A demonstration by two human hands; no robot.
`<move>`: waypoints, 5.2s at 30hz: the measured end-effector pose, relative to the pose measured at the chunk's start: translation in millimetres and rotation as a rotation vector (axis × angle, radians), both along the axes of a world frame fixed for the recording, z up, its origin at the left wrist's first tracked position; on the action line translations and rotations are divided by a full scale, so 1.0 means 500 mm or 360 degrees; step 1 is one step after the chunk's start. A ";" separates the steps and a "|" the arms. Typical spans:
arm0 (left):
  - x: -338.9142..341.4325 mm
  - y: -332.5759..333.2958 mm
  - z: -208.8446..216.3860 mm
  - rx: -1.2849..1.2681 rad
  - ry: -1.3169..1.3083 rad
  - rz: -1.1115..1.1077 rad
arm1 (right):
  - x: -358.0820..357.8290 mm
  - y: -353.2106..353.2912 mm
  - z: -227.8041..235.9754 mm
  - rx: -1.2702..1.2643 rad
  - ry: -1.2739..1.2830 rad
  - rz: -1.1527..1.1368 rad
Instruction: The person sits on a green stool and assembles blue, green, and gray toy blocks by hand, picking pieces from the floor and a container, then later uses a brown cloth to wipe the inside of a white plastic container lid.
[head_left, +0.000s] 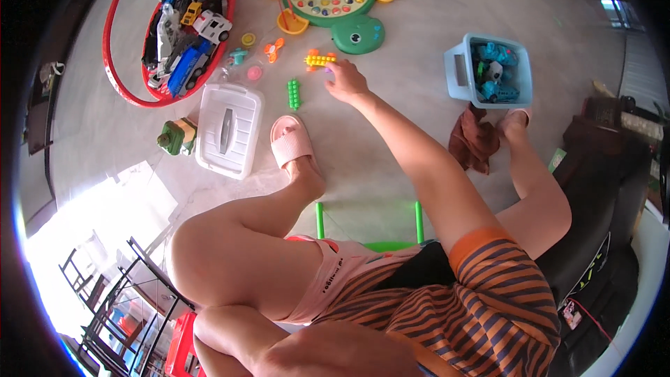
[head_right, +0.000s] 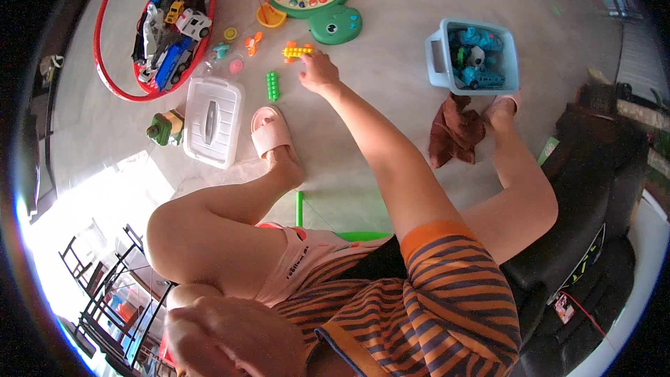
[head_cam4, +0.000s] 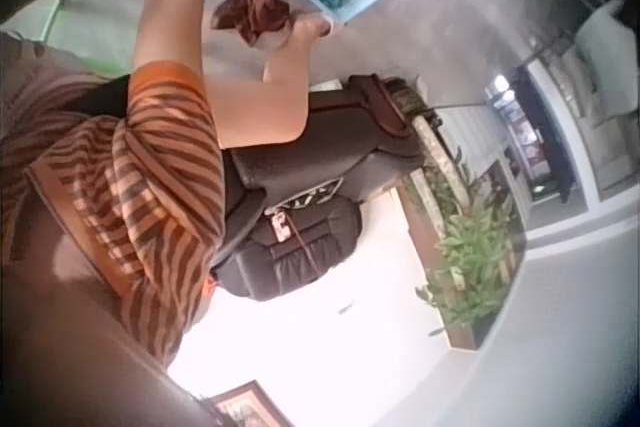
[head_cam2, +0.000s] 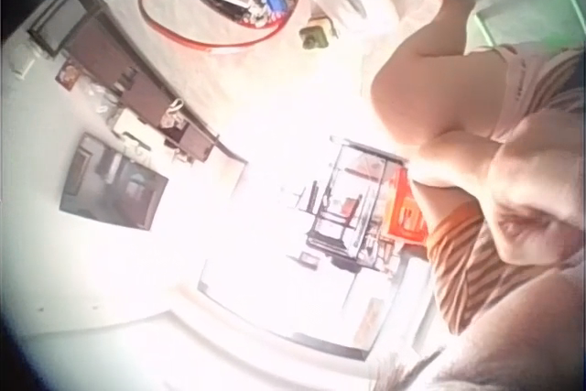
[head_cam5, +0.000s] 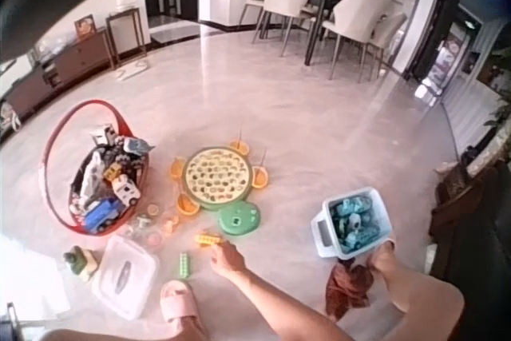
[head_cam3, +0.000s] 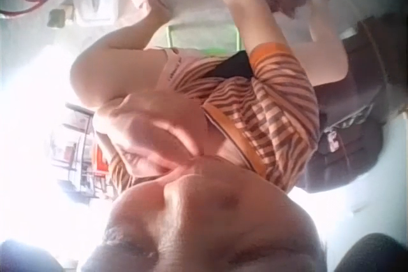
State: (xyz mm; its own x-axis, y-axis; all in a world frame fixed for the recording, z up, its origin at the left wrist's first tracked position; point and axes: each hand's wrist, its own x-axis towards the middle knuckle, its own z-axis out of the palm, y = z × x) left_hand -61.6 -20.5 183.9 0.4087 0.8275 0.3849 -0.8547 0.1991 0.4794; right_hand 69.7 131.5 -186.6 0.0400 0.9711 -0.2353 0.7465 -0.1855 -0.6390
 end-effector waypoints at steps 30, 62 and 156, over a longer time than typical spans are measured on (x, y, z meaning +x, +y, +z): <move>-0.086 0.054 0.039 0.0270 -0.0205 -0.0246 | 0.063 -0.211 -0.122 0.0438 -0.0593 0.0259; -0.104 0.078 0.062 0.0886 0.1856 -0.0022 | 0.158 -0.166 0.086 -0.0002 0.1386 -0.0843; -0.031 0.296 -0.003 0.3529 0.2008 0.0447 | 0.079 0.276 -0.058 -0.0232 -0.0727 -0.0453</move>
